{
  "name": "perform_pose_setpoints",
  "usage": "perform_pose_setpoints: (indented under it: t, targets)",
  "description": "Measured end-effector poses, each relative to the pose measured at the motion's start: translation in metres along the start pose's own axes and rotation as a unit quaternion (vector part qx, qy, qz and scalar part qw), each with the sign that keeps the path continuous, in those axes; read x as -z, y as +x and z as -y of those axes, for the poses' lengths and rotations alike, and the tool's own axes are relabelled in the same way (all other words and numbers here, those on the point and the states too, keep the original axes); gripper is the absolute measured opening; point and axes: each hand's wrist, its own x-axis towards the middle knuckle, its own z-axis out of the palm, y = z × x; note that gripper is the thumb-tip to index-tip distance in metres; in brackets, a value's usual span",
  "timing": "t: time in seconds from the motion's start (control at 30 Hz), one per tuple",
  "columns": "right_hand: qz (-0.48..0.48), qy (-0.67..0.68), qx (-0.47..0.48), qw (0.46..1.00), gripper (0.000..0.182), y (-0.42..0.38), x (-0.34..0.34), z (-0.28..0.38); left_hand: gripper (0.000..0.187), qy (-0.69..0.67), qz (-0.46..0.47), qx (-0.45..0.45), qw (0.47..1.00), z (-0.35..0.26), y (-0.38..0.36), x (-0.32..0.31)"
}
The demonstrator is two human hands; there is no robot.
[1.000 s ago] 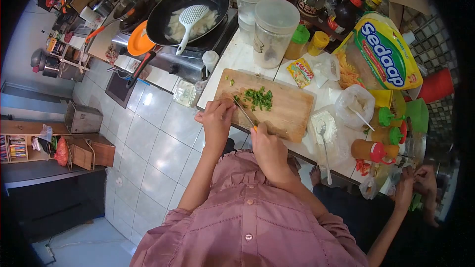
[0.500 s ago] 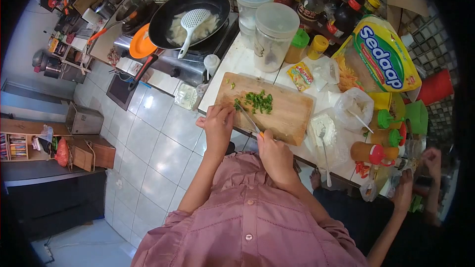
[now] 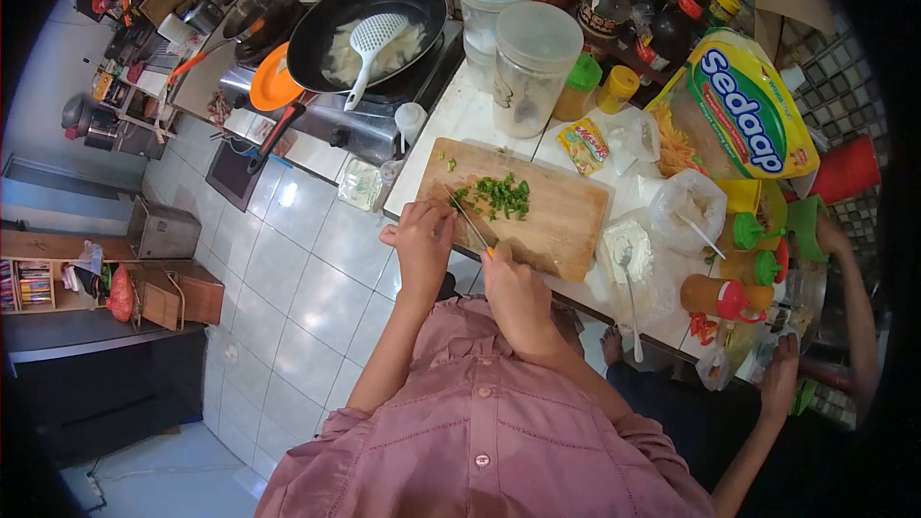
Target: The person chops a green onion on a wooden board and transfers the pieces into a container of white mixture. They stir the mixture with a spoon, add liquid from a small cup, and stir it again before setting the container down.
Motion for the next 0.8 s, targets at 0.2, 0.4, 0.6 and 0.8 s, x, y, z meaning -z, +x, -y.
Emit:
perform_pose_setpoints:
  t: [0.2,0.4,0.6,0.8]
  targets:
    - [-0.011,-0.023,0.019,1.0,0.028,-0.004,-0.001,-0.004,0.003,0.016,-0.019,0.001,1.0,-0.001,-0.002,-0.003]
    - [0.062,0.034,0.002,0.997,0.03,-0.015,0.015,-0.025,0.008,0.045,-0.009,-0.024,0.999,-0.001,-0.002,0.001]
    - [-0.006,0.118,-0.066,0.991,0.026,-0.02,0.032,-0.037,0.019,-0.005,-0.046,-0.037,0.998,-0.001,0.009,0.006]
    - [-0.053,0.107,-0.114,0.986,0.02,-0.008,0.034,-0.052,0.029,-0.045,0.027,-0.035,0.998,0.004,0.012,-0.003]
